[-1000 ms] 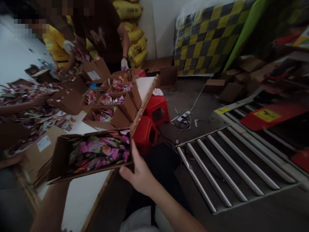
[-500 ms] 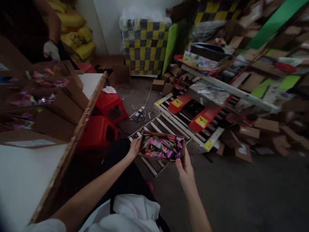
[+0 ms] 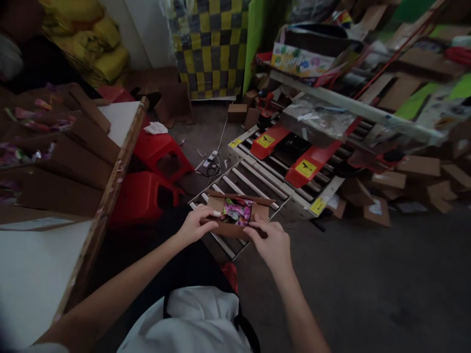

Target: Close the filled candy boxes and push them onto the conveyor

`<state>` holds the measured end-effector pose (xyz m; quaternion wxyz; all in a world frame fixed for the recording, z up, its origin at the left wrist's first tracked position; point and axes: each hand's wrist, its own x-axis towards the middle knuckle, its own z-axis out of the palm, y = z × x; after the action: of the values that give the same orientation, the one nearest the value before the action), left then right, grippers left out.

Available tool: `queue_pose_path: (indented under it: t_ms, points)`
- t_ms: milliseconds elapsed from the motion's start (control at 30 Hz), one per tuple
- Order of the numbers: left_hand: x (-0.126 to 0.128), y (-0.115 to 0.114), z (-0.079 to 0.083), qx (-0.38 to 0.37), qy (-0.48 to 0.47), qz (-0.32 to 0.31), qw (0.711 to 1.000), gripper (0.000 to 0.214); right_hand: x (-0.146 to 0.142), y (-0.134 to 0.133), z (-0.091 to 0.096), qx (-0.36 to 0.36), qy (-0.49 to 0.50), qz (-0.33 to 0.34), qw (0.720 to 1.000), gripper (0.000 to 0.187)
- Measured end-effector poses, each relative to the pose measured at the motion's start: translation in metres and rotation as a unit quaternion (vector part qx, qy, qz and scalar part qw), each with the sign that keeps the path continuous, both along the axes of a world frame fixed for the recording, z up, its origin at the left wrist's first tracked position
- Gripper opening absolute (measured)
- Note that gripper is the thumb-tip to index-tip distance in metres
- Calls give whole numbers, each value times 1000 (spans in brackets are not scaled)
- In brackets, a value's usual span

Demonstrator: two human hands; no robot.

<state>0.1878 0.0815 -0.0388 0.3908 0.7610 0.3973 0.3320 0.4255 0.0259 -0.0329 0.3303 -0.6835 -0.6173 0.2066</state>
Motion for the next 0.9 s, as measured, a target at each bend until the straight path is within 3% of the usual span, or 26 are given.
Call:
queue_pose_path:
  t_ms: [67, 133, 167, 233, 300, 367, 433, 633, 700, 767, 833, 900]
  points:
    - [7, 2, -7, 3, 10, 96, 995, 37, -4, 8, -6, 6, 6, -65, 998, 49]
    - [10, 4, -15, 12, 15, 170, 985, 72, -10, 12, -10, 7, -14, -99, 995, 54]
    - [11, 7, -19, 11, 11, 178, 984, 89, -14, 13, -11, 9, -42, -102, 994, 56]
    - [10, 13, -27, -15, -21, 126, 992, 104, -22, 11, -10, 24, -120, -74, 990, 53]
    - [8, 20, -32, -51, -68, 44, 995, 99, -30, 10, -6, 43, -190, -7, 981, 46]
    - [6, 25, -35, -67, -99, 8, 993, 91, -35, 11, -4, 39, -227, 65, 971, 46]
    - [5, 28, -37, -59, -107, 19, 992, 87, -37, 17, -3, 18, -248, 104, 963, 45]
    - [8, 25, -37, -39, -130, 43, 990, 75, -30, 45, -10, 11, -243, 125, 962, 30]
    - [10, 21, -37, -39, -139, 58, 988, 64, -27, 42, -12, 48, -235, 97, 966, 28]
    - [13, 17, -38, -21, -148, 78, 986, 50, -30, 29, -16, 137, -206, 11, 969, 31]
    - [14, 12, -39, 13, -152, 104, 983, 36, -38, 11, -21, 216, -188, -71, 956, 48]
    - [14, 8, -38, 44, -151, 135, 978, 25, -50, -7, -28, 212, -207, -63, 953, 63]
